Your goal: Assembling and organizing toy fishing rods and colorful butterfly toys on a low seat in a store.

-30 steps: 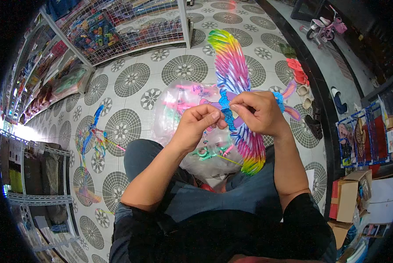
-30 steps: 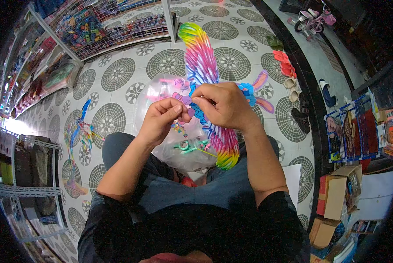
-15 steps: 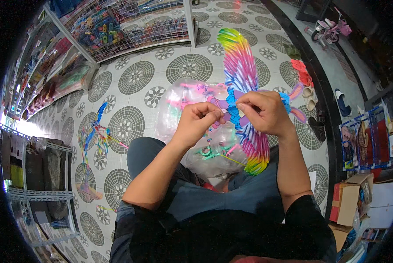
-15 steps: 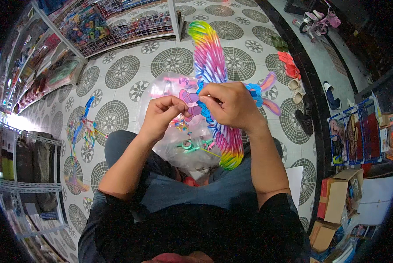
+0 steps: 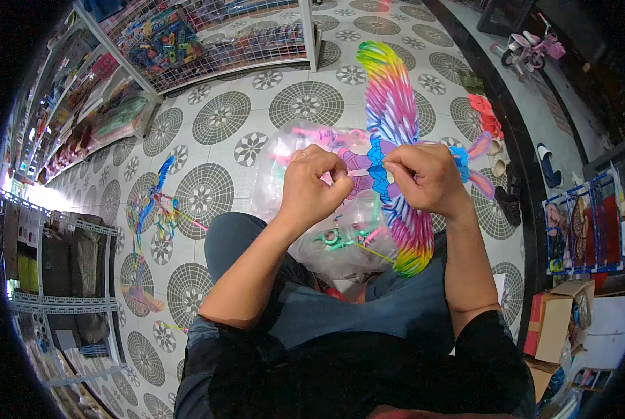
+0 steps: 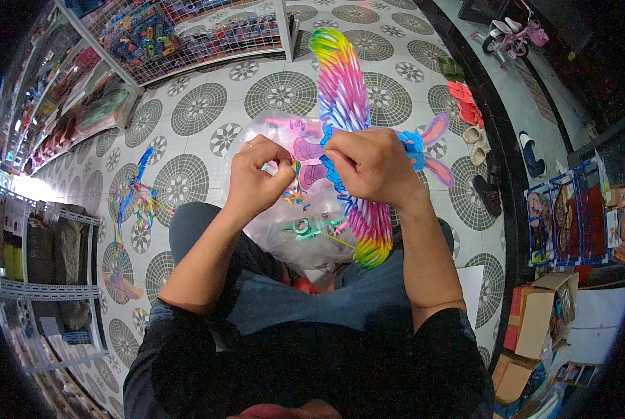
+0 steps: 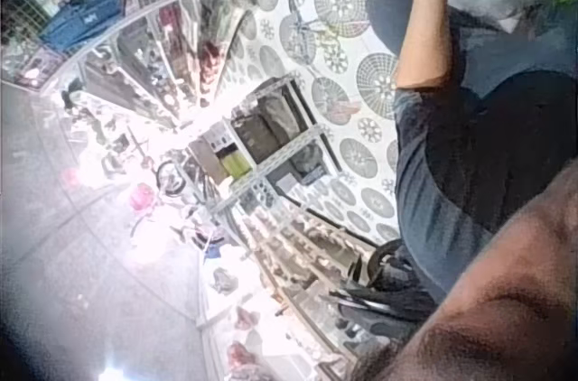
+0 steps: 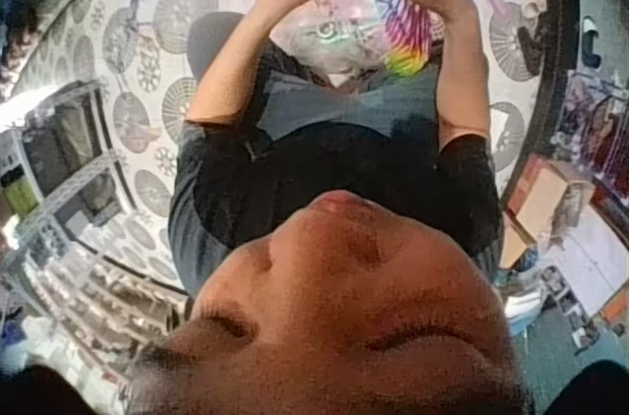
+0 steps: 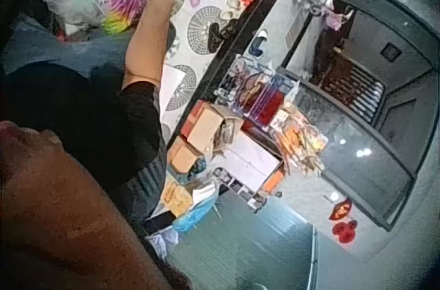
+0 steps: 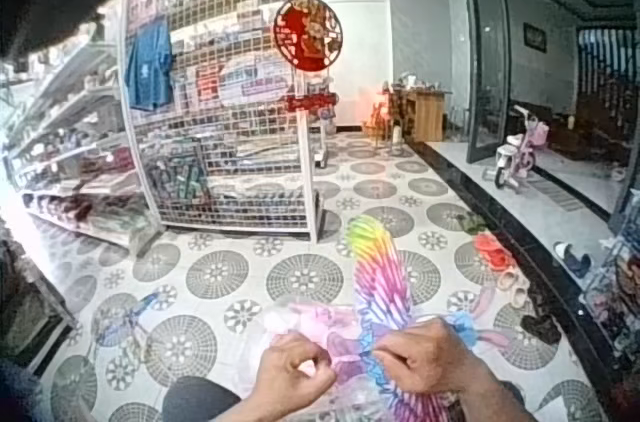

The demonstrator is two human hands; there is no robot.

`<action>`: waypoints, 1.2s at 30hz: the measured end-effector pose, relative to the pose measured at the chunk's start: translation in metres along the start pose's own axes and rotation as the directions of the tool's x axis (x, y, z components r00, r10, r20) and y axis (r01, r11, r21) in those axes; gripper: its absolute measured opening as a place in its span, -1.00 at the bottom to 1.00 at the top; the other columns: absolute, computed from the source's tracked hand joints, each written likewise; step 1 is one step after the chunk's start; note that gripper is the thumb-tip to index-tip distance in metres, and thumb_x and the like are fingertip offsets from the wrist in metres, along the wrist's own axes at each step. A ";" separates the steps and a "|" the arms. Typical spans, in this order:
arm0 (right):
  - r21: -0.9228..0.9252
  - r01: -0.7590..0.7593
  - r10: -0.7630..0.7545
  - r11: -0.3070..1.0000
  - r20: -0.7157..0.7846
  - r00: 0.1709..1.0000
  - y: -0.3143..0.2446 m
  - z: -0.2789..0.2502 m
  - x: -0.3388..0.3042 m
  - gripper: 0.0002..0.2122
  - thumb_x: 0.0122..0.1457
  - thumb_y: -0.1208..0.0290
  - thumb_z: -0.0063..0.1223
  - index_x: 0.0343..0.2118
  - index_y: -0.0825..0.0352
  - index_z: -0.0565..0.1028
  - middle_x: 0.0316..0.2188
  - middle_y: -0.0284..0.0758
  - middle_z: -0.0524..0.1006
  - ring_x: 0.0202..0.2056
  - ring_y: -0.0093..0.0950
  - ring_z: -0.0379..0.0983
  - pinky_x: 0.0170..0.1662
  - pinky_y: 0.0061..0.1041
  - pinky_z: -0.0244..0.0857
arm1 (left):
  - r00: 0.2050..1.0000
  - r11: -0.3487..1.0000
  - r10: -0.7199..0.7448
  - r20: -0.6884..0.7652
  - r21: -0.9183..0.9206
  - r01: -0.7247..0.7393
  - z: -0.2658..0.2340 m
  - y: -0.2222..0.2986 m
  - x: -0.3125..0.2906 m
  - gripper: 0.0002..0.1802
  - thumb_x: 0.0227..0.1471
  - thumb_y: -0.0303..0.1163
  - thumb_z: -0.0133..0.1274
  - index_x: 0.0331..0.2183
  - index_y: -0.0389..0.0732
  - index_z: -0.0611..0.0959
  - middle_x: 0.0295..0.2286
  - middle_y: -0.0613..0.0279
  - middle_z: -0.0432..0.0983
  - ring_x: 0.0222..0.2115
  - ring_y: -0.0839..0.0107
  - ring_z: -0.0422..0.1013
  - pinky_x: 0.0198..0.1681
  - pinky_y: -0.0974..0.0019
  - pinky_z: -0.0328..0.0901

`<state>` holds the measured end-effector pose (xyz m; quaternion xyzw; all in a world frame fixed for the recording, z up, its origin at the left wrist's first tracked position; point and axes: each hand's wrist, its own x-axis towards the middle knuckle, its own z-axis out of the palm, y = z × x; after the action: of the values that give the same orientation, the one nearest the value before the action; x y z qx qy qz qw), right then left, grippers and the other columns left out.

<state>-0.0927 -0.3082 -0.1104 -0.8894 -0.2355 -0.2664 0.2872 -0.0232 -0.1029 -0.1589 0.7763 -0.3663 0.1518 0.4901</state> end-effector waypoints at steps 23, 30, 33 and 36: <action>0.289 -0.100 0.074 0.952 0.102 0.992 0.032 0.085 -0.008 -0.86 -0.06 0.39 -0.06 -0.54 0.30 0.53 -0.58 -0.18 0.53 -0.49 -0.19 0.49 -0.39 -0.23 0.33 | 0.918 0.215 -0.215 0.333 -0.901 0.377 -0.012 -0.035 0.020 -0.81 0.05 -0.34 -0.06 -0.45 -0.18 0.30 -0.42 0.21 0.30 -0.54 0.51 0.20 -0.56 0.50 0.12; 0.196 -0.099 0.097 0.976 0.021 0.995 0.037 0.087 -0.004 -0.83 -0.08 0.38 -0.10 -0.56 0.33 0.53 -0.61 -0.14 0.52 -0.50 -0.17 0.48 -0.40 -0.21 0.33 | 0.883 0.541 -0.355 0.308 -0.702 0.463 -0.012 -0.039 0.023 -0.85 0.10 -0.34 -0.06 -0.45 -0.15 0.37 -0.61 0.38 0.22 -0.69 0.61 0.08 -0.66 0.52 0.04; 0.166 -0.118 0.105 0.979 0.087 0.991 0.031 0.080 -0.001 -0.81 -0.11 0.38 -0.08 -0.51 0.33 0.55 -0.57 -0.11 0.53 -0.46 -0.15 0.50 -0.37 -0.21 0.35 | 0.842 0.740 -0.429 0.327 -0.407 0.535 0.005 -0.020 0.011 -0.81 0.16 -0.25 -0.04 -0.39 -0.15 0.47 -0.66 0.50 0.19 -0.69 0.74 0.02 -0.68 0.57 -0.07; 0.097 -0.162 0.151 0.982 0.108 0.983 0.032 0.076 -0.007 -0.77 -0.13 0.32 -0.06 -0.51 0.33 0.57 -0.51 -0.10 0.56 -0.39 -0.15 0.51 -0.32 -0.21 0.35 | 0.798 0.802 -0.426 0.426 -0.230 0.551 0.012 -0.028 0.003 -0.73 0.19 -0.14 -0.05 -0.43 -0.12 0.45 -0.65 0.56 0.16 -0.68 0.77 -0.05 -0.65 0.60 -0.16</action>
<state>-0.0540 -0.2846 -0.1791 -0.9010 -0.1925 -0.1854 0.3416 -0.0023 -0.1072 -0.1811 0.7616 -0.2524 -0.1898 0.5660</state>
